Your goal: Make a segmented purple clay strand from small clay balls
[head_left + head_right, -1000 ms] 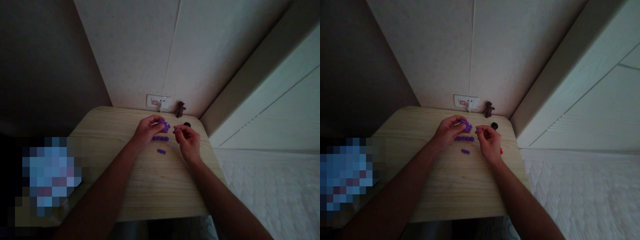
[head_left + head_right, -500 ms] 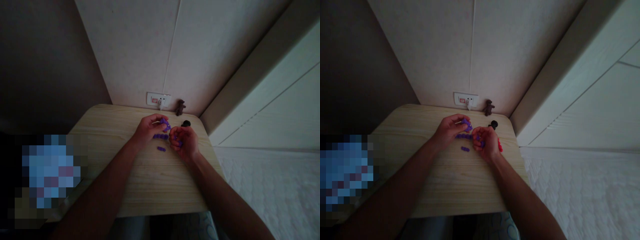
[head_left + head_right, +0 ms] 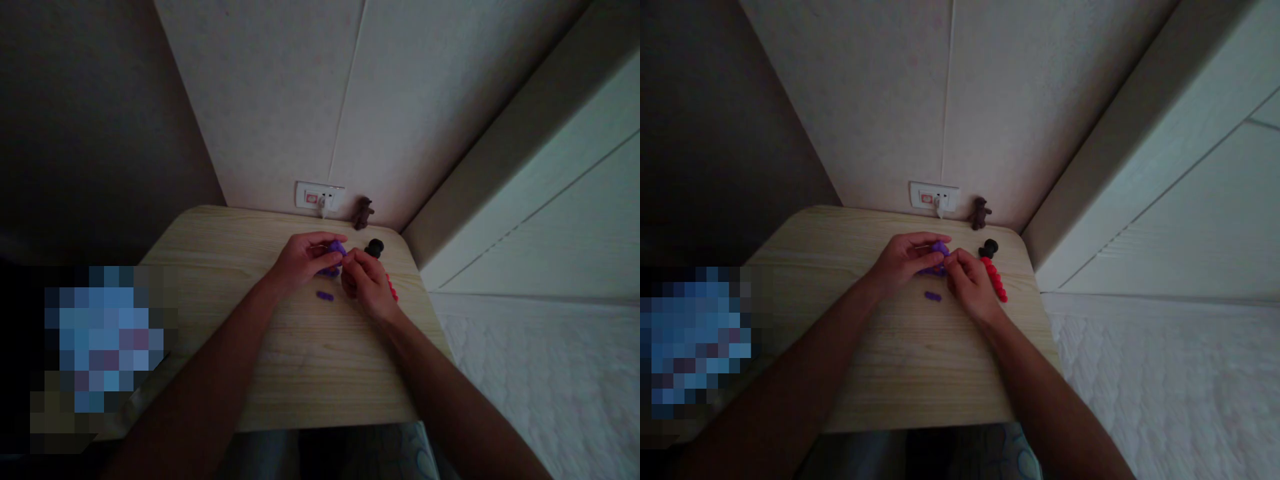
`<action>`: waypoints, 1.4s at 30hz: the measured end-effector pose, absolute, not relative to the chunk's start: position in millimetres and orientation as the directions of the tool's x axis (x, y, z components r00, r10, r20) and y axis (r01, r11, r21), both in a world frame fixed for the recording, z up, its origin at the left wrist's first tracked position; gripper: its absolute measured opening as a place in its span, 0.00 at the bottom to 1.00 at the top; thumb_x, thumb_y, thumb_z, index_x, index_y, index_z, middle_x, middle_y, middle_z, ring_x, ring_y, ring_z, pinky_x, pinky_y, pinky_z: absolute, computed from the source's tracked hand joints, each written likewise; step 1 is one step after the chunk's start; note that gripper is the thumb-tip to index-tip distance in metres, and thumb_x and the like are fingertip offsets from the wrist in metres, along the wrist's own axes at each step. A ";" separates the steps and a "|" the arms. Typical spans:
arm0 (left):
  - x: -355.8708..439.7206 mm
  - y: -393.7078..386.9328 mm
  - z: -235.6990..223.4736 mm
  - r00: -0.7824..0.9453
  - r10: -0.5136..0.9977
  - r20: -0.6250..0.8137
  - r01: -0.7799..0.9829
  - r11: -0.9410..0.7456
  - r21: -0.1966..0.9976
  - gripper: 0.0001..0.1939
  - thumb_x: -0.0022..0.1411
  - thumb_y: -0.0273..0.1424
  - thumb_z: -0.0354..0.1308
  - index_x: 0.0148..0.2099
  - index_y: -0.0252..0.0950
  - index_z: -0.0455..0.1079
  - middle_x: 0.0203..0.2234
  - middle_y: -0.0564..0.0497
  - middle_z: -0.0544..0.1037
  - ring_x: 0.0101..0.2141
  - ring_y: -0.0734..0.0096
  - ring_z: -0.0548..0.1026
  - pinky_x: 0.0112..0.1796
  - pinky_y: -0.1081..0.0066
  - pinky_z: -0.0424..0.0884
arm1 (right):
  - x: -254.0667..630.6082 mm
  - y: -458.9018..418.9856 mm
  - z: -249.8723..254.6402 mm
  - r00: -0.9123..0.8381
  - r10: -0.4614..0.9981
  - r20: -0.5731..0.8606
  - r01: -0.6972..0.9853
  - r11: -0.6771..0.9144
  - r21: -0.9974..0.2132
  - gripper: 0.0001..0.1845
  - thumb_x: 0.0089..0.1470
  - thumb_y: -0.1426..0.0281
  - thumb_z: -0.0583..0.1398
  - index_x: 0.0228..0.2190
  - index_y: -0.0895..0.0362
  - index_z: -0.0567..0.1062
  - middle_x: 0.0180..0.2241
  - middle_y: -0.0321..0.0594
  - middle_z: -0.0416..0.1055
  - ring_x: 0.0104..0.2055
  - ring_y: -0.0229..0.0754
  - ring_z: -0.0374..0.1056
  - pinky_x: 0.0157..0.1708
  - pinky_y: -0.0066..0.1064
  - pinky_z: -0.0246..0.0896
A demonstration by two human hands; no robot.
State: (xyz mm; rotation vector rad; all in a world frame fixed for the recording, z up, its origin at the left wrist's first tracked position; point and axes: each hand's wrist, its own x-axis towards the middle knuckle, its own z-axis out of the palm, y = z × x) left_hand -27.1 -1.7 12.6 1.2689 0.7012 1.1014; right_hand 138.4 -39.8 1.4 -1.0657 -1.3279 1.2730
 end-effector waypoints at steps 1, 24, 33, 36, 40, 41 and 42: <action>-26.0 -2.0 13.4 0.347 0.925 0.157 -0.250 -0.070 0.966 0.23 0.50 0.36 0.74 0.49 0.35 0.81 0.36 0.48 0.83 0.37 0.67 0.81 0.39 0.67 0.79 | 137.9 -39.5 0.7 -0.148 0.986 0.077 -0.072 0.067 -0.995 0.22 0.57 0.48 0.63 0.27 0.50 0.66 0.17 0.25 0.54 0.17 0.33 0.47 0.17 0.27 0.42; -40.1 33.1 -10.3 -0.434 0.885 0.170 -0.263 -0.305 0.915 0.16 0.49 0.32 0.69 0.41 0.33 0.77 0.31 0.51 0.80 0.28 0.74 0.77 0.30 0.73 0.76 | 138.7 -34.3 18.1 -0.063 0.979 -0.192 -0.554 -0.194 -0.809 0.25 0.48 0.66 0.65 0.17 0.52 0.53 0.11 0.24 0.51 0.12 0.28 0.41 0.09 0.22 0.39; -43.3 39.0 -19.1 -0.484 0.868 0.108 -0.266 -0.264 0.927 0.15 0.46 0.32 0.68 0.38 0.33 0.77 0.28 0.52 0.79 0.26 0.75 0.76 0.25 0.74 0.75 | 151.8 -25.1 14.2 -0.238 0.923 -0.301 -0.671 -0.381 -0.637 0.05 0.48 0.75 0.56 0.28 0.57 0.72 0.18 0.33 0.70 0.13 0.31 0.53 0.07 0.19 0.41; -42.4 38.4 -17.9 -0.479 0.872 0.100 -0.267 -0.253 0.930 0.15 0.45 0.31 0.68 0.38 0.32 0.77 0.28 0.51 0.78 0.26 0.74 0.76 0.25 0.74 0.75 | 155.6 -26.6 10.4 -0.376 0.904 -0.203 -0.621 -0.408 -0.669 0.13 0.56 0.66 0.56 0.23 0.56 0.74 0.09 0.26 0.55 0.09 0.32 0.43 0.06 0.22 0.39; -41.8 37.8 -16.8 -0.476 0.875 0.093 -0.259 -0.241 0.935 0.14 0.46 0.32 0.67 0.37 0.32 0.76 0.28 0.51 0.78 0.26 0.74 0.76 0.25 0.74 0.75 | 155.8 -31.5 12.5 -0.401 0.905 -0.146 -0.621 -0.385 -0.682 0.25 0.57 0.53 0.56 0.20 0.57 0.74 0.09 0.25 0.48 0.10 0.31 0.42 0.09 0.24 0.44; -41.7 37.8 -16.8 -0.474 0.876 0.092 -0.255 -0.237 0.937 0.14 0.46 0.32 0.67 0.37 0.32 0.76 0.28 0.51 0.78 0.26 0.74 0.76 0.25 0.74 0.75 | 154.1 -32.1 13.4 -0.379 0.913 -0.153 -0.637 -0.377 -0.672 0.23 0.56 0.53 0.57 0.21 0.58 0.75 0.11 0.26 0.50 0.11 0.31 0.46 0.10 0.23 0.47; -41.6 37.8 -17.0 -0.472 0.877 0.092 -0.253 -0.235 0.939 0.14 0.46 0.32 0.67 0.37 0.32 0.76 0.28 0.51 0.78 0.26 0.74 0.76 0.25 0.74 0.75 | 151.8 -32.3 14.1 -0.356 0.920 -0.162 -0.654 -0.370 -0.660 0.20 0.54 0.56 0.59 0.22 0.59 0.76 0.13 0.28 0.55 0.13 0.31 0.51 0.12 0.23 0.52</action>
